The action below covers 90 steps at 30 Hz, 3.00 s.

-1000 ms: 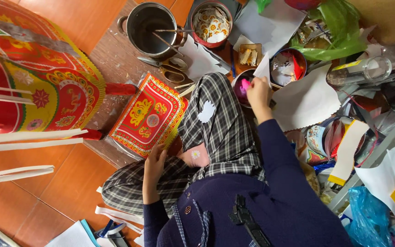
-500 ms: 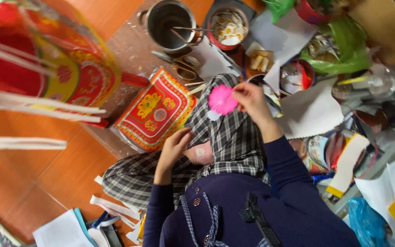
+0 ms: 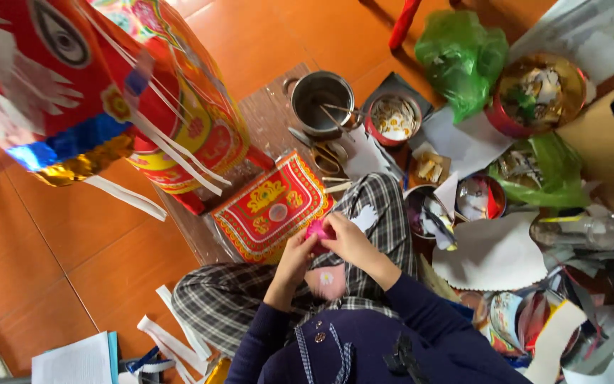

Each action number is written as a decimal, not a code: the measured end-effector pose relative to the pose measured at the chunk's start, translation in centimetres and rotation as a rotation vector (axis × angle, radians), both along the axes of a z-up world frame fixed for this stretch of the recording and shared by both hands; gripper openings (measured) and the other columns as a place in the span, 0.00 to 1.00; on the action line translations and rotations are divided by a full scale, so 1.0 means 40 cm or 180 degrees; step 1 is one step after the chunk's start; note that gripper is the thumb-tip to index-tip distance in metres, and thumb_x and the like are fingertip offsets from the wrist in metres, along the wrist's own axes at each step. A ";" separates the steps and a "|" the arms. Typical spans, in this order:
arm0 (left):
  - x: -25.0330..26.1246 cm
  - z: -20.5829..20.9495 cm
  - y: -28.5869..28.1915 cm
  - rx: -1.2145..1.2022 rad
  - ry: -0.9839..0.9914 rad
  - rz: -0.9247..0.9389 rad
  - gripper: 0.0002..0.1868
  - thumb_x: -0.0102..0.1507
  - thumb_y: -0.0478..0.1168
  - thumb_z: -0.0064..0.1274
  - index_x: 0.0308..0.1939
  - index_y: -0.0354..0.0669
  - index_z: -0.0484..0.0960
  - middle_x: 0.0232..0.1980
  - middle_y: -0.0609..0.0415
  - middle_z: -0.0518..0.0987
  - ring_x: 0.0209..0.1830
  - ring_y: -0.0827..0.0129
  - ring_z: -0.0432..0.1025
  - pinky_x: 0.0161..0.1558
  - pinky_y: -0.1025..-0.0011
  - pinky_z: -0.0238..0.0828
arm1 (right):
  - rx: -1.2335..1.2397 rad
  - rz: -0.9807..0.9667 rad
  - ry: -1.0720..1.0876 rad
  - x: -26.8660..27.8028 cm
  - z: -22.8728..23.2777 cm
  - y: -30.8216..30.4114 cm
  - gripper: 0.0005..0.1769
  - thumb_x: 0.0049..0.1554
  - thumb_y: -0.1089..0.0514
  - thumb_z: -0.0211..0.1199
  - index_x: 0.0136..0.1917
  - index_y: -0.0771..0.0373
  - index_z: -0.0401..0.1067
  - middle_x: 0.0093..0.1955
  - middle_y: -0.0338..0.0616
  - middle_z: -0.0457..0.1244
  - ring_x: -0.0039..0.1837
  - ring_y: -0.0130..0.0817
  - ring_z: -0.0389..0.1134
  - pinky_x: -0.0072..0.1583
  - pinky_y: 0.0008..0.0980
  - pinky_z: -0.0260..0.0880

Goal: Assembling and decorating traditional paper horse models using glue and paper cutouts

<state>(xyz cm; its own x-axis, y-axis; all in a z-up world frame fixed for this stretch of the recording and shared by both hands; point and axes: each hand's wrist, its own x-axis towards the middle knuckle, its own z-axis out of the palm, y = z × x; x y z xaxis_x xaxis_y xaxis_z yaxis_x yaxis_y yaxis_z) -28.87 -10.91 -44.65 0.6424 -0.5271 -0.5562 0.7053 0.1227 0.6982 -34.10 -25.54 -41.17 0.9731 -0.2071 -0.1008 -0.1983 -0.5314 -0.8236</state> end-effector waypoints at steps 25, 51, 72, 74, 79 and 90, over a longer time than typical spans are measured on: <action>-0.186 -0.051 -0.122 -0.0126 -0.2796 -0.2595 0.23 0.61 0.39 0.56 0.58 0.33 0.73 0.50 0.33 0.78 0.53 0.39 0.73 0.55 0.50 0.67 | 0.2893 -0.1849 -0.0471 -0.071 0.056 -0.259 0.07 0.61 0.63 0.55 0.48 0.71 0.70 0.29 0.48 0.58 0.29 0.33 0.60 0.34 0.30 0.68; -0.003 -0.009 0.165 -0.0319 0.0330 0.0728 0.16 0.63 0.29 0.44 0.55 0.30 0.76 0.49 0.46 0.79 0.46 0.64 0.75 0.51 0.70 0.74 | -0.1942 -0.0241 0.1606 0.526 -0.121 -0.331 0.39 0.57 0.70 0.45 0.78 0.47 0.44 0.62 0.60 0.52 0.52 0.61 0.64 0.50 0.54 0.67; 0.048 -0.081 0.263 -0.0767 0.0364 0.1330 0.19 0.63 0.32 0.46 0.58 0.32 0.72 0.45 0.42 0.82 0.38 0.56 0.80 0.35 0.66 0.81 | 0.2655 -0.2012 0.0833 0.420 -0.365 -0.200 0.17 0.60 0.56 0.51 0.61 0.56 0.70 0.29 0.45 0.60 0.25 0.28 0.61 0.20 0.20 0.59; 0.048 0.007 0.241 -0.0740 0.0410 0.1443 0.18 0.63 0.31 0.47 0.58 0.32 0.73 0.44 0.41 0.82 0.38 0.55 0.80 0.36 0.64 0.81 | 0.2684 -0.2020 0.0857 0.429 -0.344 -0.191 0.14 0.60 0.56 0.48 0.54 0.57 0.72 0.28 0.42 0.57 0.24 0.26 0.57 0.20 0.18 0.55; 0.043 -0.021 0.258 -0.0760 0.0464 0.1655 0.16 0.63 0.30 0.47 0.55 0.31 0.74 0.44 0.40 0.82 0.38 0.54 0.80 0.34 0.62 0.82 | 0.2539 -0.2353 0.0420 0.459 -0.348 -0.178 0.14 0.60 0.57 0.44 0.45 0.59 0.72 0.23 0.41 0.54 0.20 0.23 0.52 0.20 0.16 0.46; 0.103 -0.064 0.256 -0.1072 0.0341 0.2025 0.15 0.67 0.34 0.46 0.58 0.35 0.73 0.51 0.42 0.80 0.49 0.55 0.78 0.50 0.59 0.78 | 0.2256 -0.0614 -0.0194 0.230 0.161 -0.125 0.09 0.63 0.58 0.52 0.57 0.58 0.62 0.34 0.53 0.64 0.27 0.29 0.62 0.24 0.17 0.51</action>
